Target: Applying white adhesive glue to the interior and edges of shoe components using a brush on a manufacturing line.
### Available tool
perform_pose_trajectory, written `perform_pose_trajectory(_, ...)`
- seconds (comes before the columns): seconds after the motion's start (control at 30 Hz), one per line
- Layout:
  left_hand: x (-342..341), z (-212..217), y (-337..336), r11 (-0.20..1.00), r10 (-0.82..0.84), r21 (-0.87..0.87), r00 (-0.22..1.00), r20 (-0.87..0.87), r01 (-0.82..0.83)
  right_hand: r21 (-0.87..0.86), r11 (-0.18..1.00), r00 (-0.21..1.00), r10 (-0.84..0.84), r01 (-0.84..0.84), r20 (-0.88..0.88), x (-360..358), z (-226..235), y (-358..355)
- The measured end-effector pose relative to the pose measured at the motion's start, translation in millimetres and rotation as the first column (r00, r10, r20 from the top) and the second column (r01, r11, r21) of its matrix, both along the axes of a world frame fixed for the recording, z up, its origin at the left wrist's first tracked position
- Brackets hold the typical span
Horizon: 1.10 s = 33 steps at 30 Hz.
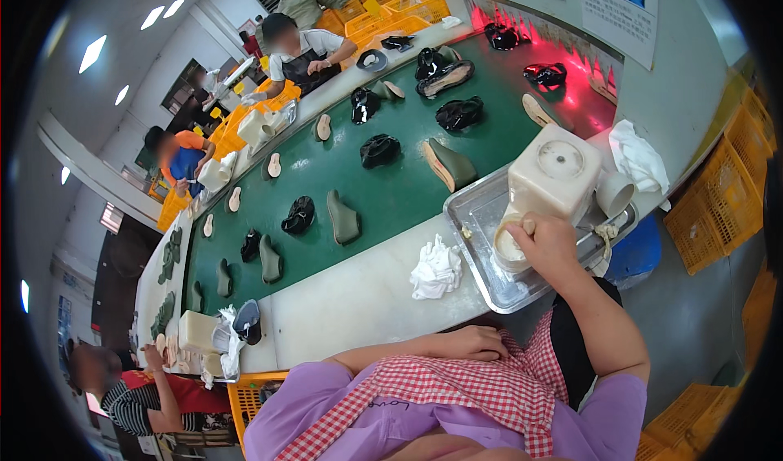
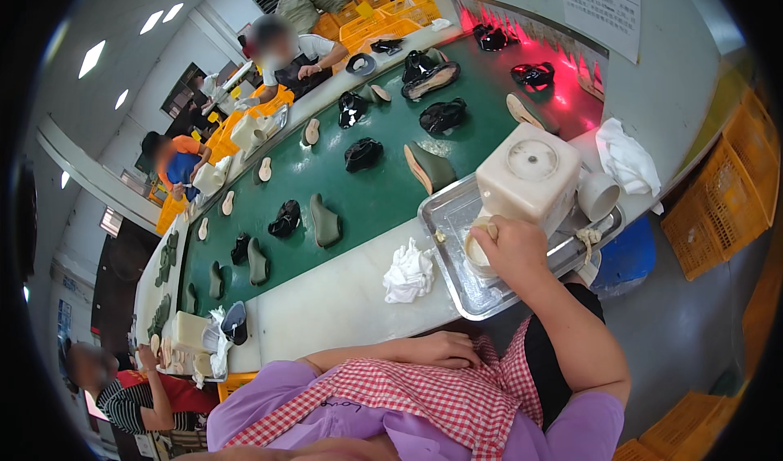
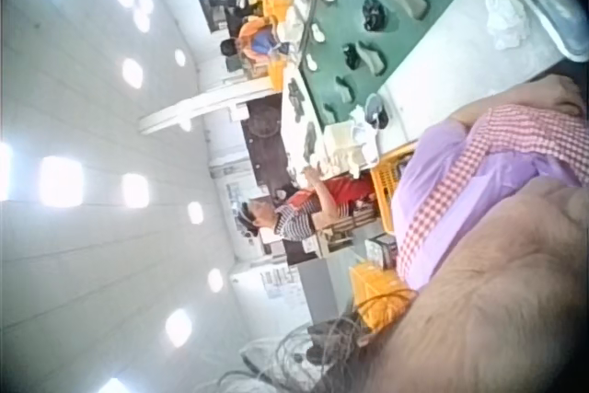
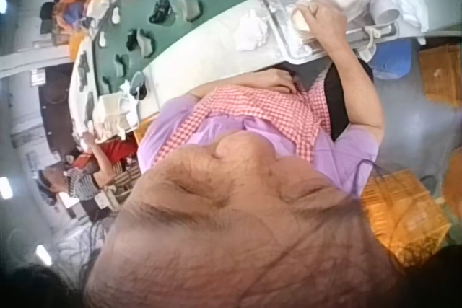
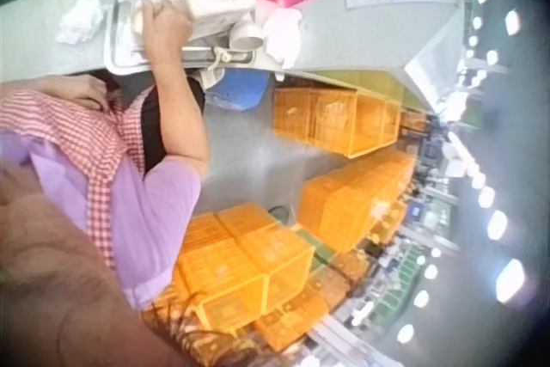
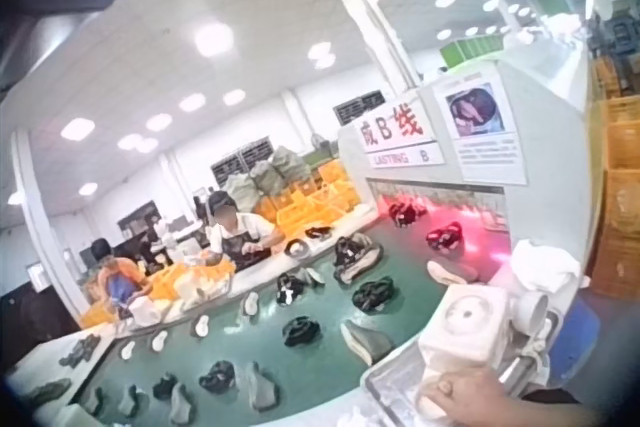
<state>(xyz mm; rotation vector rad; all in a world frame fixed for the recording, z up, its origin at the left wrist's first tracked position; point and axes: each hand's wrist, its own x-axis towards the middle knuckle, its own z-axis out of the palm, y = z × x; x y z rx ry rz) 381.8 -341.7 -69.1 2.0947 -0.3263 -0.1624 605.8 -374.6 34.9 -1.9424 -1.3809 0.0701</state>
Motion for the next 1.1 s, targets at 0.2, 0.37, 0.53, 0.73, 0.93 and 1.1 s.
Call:
perform_pose_trajectory(0.2,8,-27,-13,0.991,0.025,-0.13,1.0,-0.012,-0.026,-0.005,1.0,0.998,-0.026,0.026,-0.052,-2,-5,-3)
perform_pose_trajectory(0.37,6,-45,-17,0.994,0.037,-0.102,0.999,-0.001,-0.037,-0.007,0.999,0.994,-0.032,0.032,-0.108,-5,-2,-2)
perform_pose_trajectory(0.53,7,-55,-15,0.994,0.109,0.018,0.994,-0.006,-0.109,0.134,0.988,0.98,-0.047,0.073,-0.193,-1,-6,4)
perform_pose_trajectory(0.73,3,-55,-13,0.968,0.217,0.14,0.975,-0.039,-0.21,0.147,0.989,0.999,-0.028,0.032,-0.03,-5,6,1)
perform_pose_trajectory(0.93,1,-62,-14,0.967,0.217,0.136,0.976,-0.007,-0.214,0.086,0.996,0.98,-0.033,0.016,0.195,-4,4,0)
perform_pose_trajectory(1.1,0,-66,-16,0.956,0.273,0.087,0.958,0.088,-0.28,0.125,0.992,0.971,-0.044,0.014,0.236,-3,-2,1)
